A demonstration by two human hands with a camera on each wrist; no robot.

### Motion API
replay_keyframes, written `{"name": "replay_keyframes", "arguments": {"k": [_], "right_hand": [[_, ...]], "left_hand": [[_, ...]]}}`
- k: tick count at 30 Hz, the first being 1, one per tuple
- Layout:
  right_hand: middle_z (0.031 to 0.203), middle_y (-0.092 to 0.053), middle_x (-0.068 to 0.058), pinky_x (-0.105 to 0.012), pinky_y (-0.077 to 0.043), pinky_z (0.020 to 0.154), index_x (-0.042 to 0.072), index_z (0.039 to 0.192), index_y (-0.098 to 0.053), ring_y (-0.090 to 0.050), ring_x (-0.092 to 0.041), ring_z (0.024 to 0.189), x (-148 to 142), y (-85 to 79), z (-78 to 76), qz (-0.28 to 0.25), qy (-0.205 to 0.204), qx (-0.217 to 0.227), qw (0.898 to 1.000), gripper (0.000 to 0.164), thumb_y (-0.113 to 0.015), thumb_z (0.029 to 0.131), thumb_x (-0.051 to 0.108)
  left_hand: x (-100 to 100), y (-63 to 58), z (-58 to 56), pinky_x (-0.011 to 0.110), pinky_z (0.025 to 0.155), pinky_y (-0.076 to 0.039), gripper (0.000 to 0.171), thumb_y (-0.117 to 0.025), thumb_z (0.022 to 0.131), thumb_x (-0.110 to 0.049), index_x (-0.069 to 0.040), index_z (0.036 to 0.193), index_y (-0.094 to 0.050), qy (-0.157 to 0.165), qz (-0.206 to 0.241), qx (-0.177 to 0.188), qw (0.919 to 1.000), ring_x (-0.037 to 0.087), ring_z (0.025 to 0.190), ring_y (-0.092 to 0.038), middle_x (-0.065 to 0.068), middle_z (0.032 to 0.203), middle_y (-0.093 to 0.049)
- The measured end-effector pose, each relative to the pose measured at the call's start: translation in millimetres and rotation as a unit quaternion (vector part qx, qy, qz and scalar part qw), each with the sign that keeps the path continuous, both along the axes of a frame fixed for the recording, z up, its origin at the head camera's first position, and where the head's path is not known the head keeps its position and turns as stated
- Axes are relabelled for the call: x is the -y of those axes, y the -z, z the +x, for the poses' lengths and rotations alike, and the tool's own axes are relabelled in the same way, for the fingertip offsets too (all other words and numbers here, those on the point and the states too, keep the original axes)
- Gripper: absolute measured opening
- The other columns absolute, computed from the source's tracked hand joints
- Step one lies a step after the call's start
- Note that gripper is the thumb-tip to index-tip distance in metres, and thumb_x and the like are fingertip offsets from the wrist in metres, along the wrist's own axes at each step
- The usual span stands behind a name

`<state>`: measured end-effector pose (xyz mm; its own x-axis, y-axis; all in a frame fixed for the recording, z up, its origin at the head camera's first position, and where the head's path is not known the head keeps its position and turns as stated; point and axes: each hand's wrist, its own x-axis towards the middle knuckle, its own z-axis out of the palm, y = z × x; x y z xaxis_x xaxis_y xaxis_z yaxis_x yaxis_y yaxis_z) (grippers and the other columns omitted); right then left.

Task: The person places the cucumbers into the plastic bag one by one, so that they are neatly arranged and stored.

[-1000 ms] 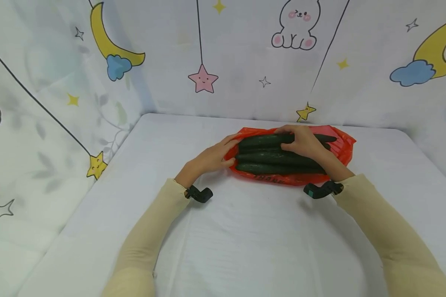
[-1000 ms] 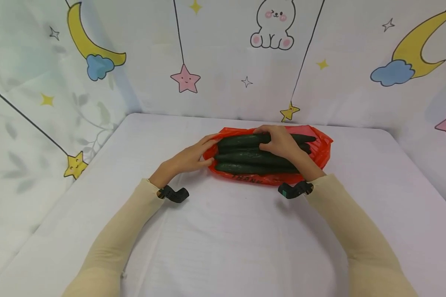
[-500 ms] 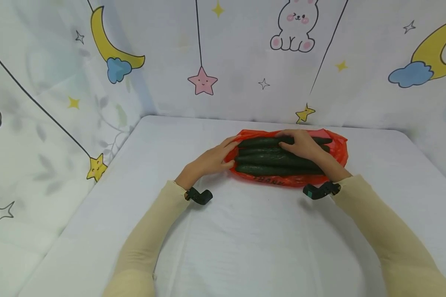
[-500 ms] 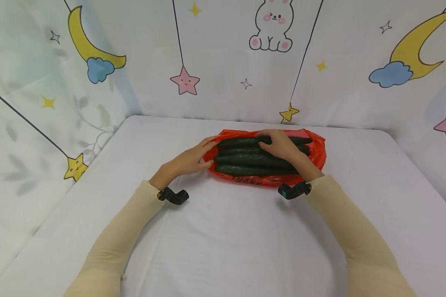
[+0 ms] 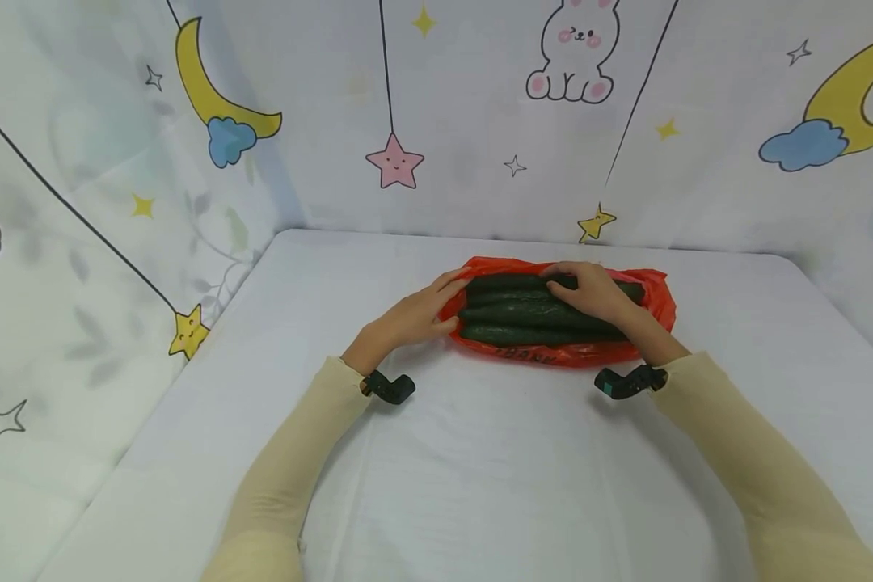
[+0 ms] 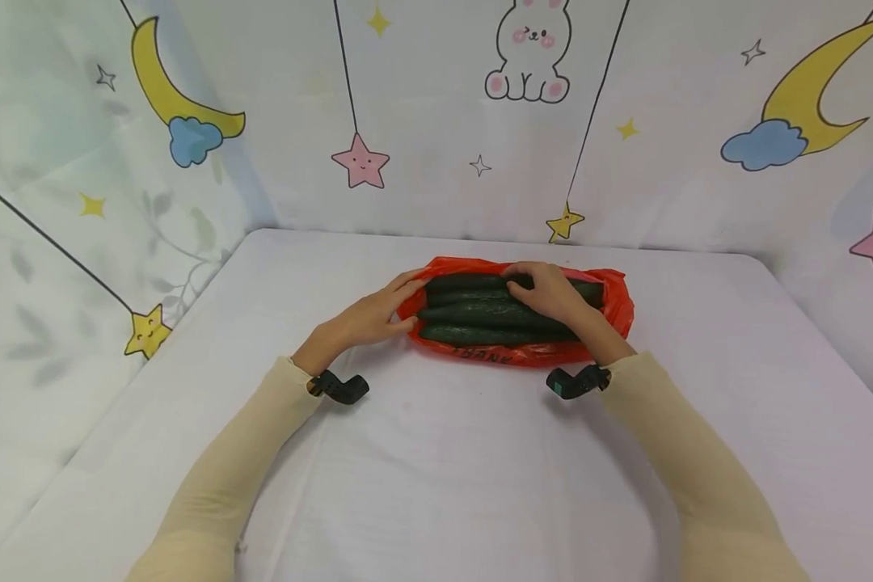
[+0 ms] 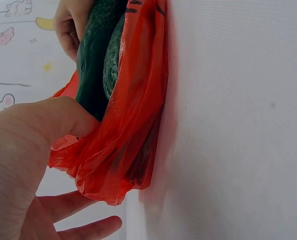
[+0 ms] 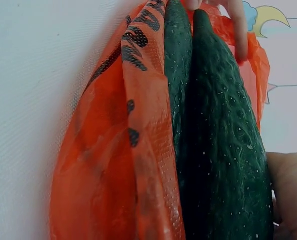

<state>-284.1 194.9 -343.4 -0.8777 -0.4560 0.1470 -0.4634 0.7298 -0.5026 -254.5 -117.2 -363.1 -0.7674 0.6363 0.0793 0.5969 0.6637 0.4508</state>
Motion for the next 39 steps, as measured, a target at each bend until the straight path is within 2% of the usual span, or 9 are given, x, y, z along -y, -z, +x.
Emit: {"name": "replay_keyframes", "arguments": {"k": [17, 20, 24, 28, 32, 35, 39], "right_hand": [[0.127, -0.061, -0.023, -0.058, -0.035, 0.106, 0.0, 0.118, -0.066, -0.049, -0.041, 0.126, -13, 0.7, 12.8, -0.017, -0.012, -0.025, 0.999, 0.025, -0.057, 0.098, 0.012], [0.128, -0.06, -0.022, -0.058, -0.035, 0.106, 0.001, 0.119, -0.066, -0.048, -0.041, 0.128, -16, 1.9, 14.7, -0.017, -0.01, -0.017, 1.0, 0.026, -0.057, 0.098, 0.014], [0.13, -0.059, -0.022, -0.059, -0.033, 0.107, 0.002, 0.12, -0.066, -0.046, -0.041, 0.129, -17, 3.3, 17.3, -0.017, -0.001, -0.008, 1.0, 0.027, -0.055, 0.099, 0.016], [0.129, -0.059, -0.023, -0.059, -0.033, 0.107, 0.001, 0.12, -0.066, -0.046, -0.041, 0.129, -19, 4.3, 20.7, -0.024, 0.0, -0.007, 1.0, 0.027, -0.054, 0.1, 0.015], [0.127, -0.061, -0.023, -0.059, -0.035, 0.106, 0.0, 0.117, -0.066, -0.048, -0.041, 0.127, -21, 5.4, 24.0, -0.036, -0.005, -0.016, 0.999, 0.025, -0.056, 0.099, 0.012], [0.125, -0.062, -0.022, -0.059, -0.036, 0.106, 0.0, 0.116, -0.067, -0.05, -0.04, 0.126, -22, 5.8, 25.8, -0.044, -0.006, -0.026, 0.999, 0.023, -0.057, 0.098, 0.01], [0.124, -0.063, -0.021, -0.059, -0.036, 0.105, 0.001, 0.116, -0.068, -0.051, -0.04, 0.125, -24, 5.0, 28.1, -0.048, -0.008, -0.036, 0.998, 0.023, -0.058, 0.097, 0.011]], "left_hand": [[1, 1.4, 0.1, 0.042, 0.105, -0.043, 0.064, -0.055, 0.095, -0.016, -0.007, 0.153, -0.028, 0.003, 0.007, -0.002, 1.0, 0.025, 0.128, -0.046, 0.007, 0.161, -0.018], [1, 1.5, 0.4, 0.04, 0.101, -0.046, 0.065, -0.055, 0.095, -0.016, -0.009, 0.154, -0.027, -0.001, 0.007, 0.003, 1.0, 0.024, 0.121, -0.049, 0.006, 0.161, -0.017], [1, 2.9, 0.5, 0.036, 0.085, -0.051, 0.067, -0.055, 0.095, -0.017, -0.014, 0.155, -0.024, -0.006, 0.008, 0.009, 0.9999, 0.023, 0.107, -0.053, 0.006, 0.161, -0.017], [1, 4.4, 0.3, 0.032, 0.075, -0.048, 0.069, -0.055, 0.096, -0.017, -0.016, 0.156, -0.023, -0.007, 0.011, 0.009, 0.9999, 0.021, 0.099, -0.053, 0.006, 0.161, -0.018], [1, 4.9, 0.6, 0.029, 0.066, -0.043, 0.069, -0.055, 0.096, -0.018, -0.017, 0.157, -0.021, -0.006, 0.013, 0.014, 0.9998, 0.018, 0.076, -0.05, 0.006, 0.161, -0.018], [0, 3.8, 1.4, 0.027, 0.061, -0.04, 0.07, -0.055, 0.096, -0.018, -0.019, 0.157, -0.019, -0.009, 0.015, 0.019, 0.9997, 0.015, 0.061, -0.043, 0.006, 0.161, -0.017], [0, 2.2, 2.2, 0.028, 0.061, -0.043, 0.073, -0.056, 0.096, -0.018, -0.021, 0.157, -0.017, -0.011, 0.02, 0.021, 0.9995, 0.015, 0.06, -0.044, 0.006, 0.16, -0.017]]}}
